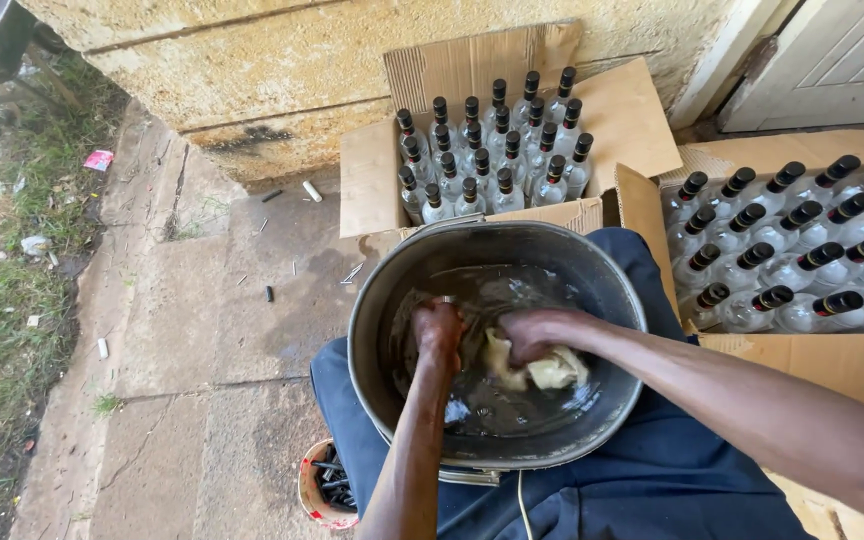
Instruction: Washing small black plastic components in a bucket of water using a cloth
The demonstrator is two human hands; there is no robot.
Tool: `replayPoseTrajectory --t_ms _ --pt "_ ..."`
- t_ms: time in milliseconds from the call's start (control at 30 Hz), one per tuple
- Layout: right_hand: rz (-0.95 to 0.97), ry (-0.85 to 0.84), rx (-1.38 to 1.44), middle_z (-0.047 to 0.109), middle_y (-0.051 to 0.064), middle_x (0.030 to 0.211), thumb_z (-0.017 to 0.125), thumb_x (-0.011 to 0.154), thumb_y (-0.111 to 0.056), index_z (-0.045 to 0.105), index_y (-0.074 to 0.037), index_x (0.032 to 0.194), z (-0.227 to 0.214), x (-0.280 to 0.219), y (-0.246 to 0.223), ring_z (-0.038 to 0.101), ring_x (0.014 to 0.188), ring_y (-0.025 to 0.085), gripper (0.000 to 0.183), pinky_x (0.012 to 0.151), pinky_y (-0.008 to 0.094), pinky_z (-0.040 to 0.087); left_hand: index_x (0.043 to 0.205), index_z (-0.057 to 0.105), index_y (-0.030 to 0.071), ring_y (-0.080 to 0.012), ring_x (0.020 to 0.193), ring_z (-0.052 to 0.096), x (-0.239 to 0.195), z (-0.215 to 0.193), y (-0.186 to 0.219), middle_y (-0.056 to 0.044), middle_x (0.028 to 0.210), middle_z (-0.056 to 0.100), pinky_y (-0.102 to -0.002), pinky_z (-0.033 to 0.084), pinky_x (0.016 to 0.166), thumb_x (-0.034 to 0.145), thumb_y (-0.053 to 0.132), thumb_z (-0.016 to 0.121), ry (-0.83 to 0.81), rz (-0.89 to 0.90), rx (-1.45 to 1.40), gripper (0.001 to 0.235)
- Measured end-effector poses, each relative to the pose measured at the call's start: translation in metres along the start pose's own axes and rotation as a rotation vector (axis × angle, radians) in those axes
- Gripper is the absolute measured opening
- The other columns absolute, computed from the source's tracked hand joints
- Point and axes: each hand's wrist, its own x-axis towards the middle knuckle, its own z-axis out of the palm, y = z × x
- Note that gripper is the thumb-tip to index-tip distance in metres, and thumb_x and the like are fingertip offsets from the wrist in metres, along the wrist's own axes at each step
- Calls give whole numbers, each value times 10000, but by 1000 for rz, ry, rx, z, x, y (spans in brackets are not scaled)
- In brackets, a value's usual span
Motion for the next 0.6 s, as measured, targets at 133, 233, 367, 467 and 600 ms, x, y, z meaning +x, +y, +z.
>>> replayPoseTrajectory --t_ms 133,233,367,467,600 --pt "-202 269 564 796 164 914 682 827 -203 745 -102 992 -47 -107 -68 746 882 313 204 794 454 587 1093 736 72 -274 757 763 11 3 -15 -160 817 753 -430 593 579 909 281 594 29 13 -84 312" --pt "-107 558 590 762 207 778 552 821 -68 656 -26 818 -49 -128 -94 766 802 393 112 697 505 562 1129 728 -7 -290 855 755 -59 -4 35 -197 948 766 -485 595 710 900 250 604 -93 -69 -265 366" --pt "31 954 228 650 156 640 443 1019 -502 551 -130 725 -31 -91 -73 697 687 420 485 588 537 525 1070 735 -34 -349 860 753 -104 3 48 -241 959 757 -519 604 742 882 217 695 -272 -147 -429 316" --pt "108 1025 179 668 163 660 425 1020 -509 597 -123 771 -22 -78 -67 715 706 417 491 592 552 551 1137 703 -15 -315 809 748 -104 -3 39 -200 944 750 -514 620 735 959 207 583 -307 -115 -423 309" --pt "181 1021 192 705 204 762 414 1030 -470 664 -90 882 -32 -98 -87 725 782 447 479 623 584 568 1252 603 14 -289 843 694 -139 -38 79 -140 992 646 -457 602 748 1018 218 394 -347 8 -326 375"
